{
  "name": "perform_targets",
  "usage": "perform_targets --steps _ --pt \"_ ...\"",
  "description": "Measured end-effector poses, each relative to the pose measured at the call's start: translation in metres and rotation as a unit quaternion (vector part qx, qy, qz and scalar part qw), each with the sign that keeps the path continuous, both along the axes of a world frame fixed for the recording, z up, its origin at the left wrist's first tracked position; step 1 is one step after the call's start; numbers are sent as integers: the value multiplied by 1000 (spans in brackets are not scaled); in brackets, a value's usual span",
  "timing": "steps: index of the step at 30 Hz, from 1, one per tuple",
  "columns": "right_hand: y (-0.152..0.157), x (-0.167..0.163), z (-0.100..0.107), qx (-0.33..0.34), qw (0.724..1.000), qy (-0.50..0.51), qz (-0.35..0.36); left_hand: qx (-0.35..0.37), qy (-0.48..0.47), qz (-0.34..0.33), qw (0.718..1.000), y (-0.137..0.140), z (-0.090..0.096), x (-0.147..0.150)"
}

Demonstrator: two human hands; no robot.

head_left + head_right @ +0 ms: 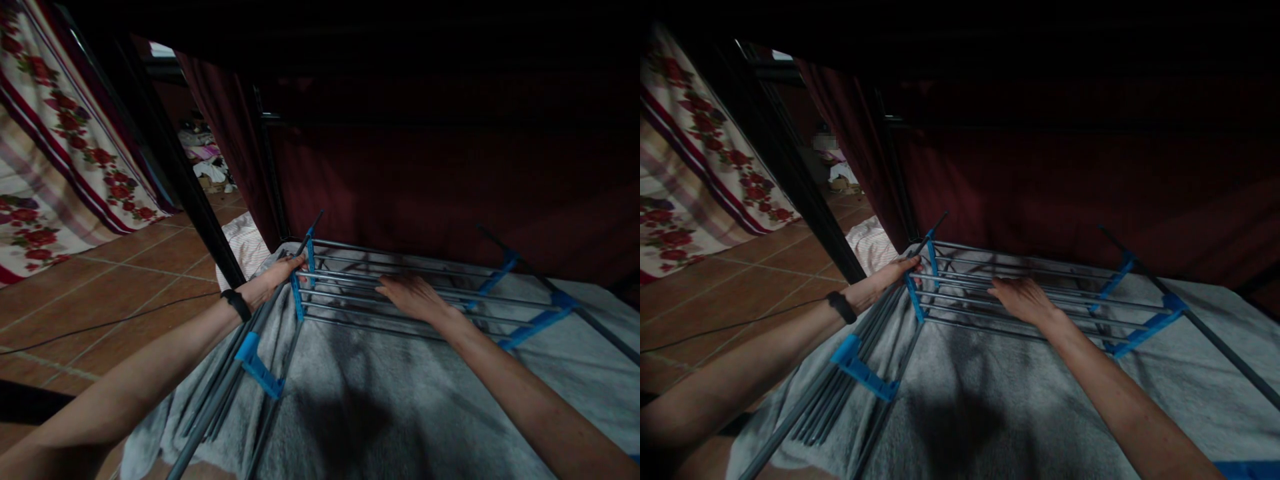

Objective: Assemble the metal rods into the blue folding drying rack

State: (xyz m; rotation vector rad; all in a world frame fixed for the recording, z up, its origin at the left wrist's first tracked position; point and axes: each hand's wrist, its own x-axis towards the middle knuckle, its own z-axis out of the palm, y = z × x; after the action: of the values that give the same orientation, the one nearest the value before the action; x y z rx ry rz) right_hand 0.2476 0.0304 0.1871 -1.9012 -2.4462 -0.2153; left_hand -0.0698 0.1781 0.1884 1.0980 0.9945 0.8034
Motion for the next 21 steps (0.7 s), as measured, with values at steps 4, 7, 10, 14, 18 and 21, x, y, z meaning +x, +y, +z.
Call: perform_targets --steps 4,7,10,14,18,21 --pt "3 4 9 -50 998 42 11 3 0 -2 1000 -3 2 1" --pt "5 6 10 -60 996 62 18 4 4 -3 1000 -3 3 1" --pt "6 7 6 -48 998 49 15 3 7 -4 1000 -2 3 2" --pt "3 4 2 -22 999 27 13 1 12 -7 1000 1 1 1" --pt "1 0 5 -28 999 30 -2 11 18 -1 1000 0 1 0" --pt "3 0 12 -61 996 58 -1 20 6 5 1000 -2 2 1"
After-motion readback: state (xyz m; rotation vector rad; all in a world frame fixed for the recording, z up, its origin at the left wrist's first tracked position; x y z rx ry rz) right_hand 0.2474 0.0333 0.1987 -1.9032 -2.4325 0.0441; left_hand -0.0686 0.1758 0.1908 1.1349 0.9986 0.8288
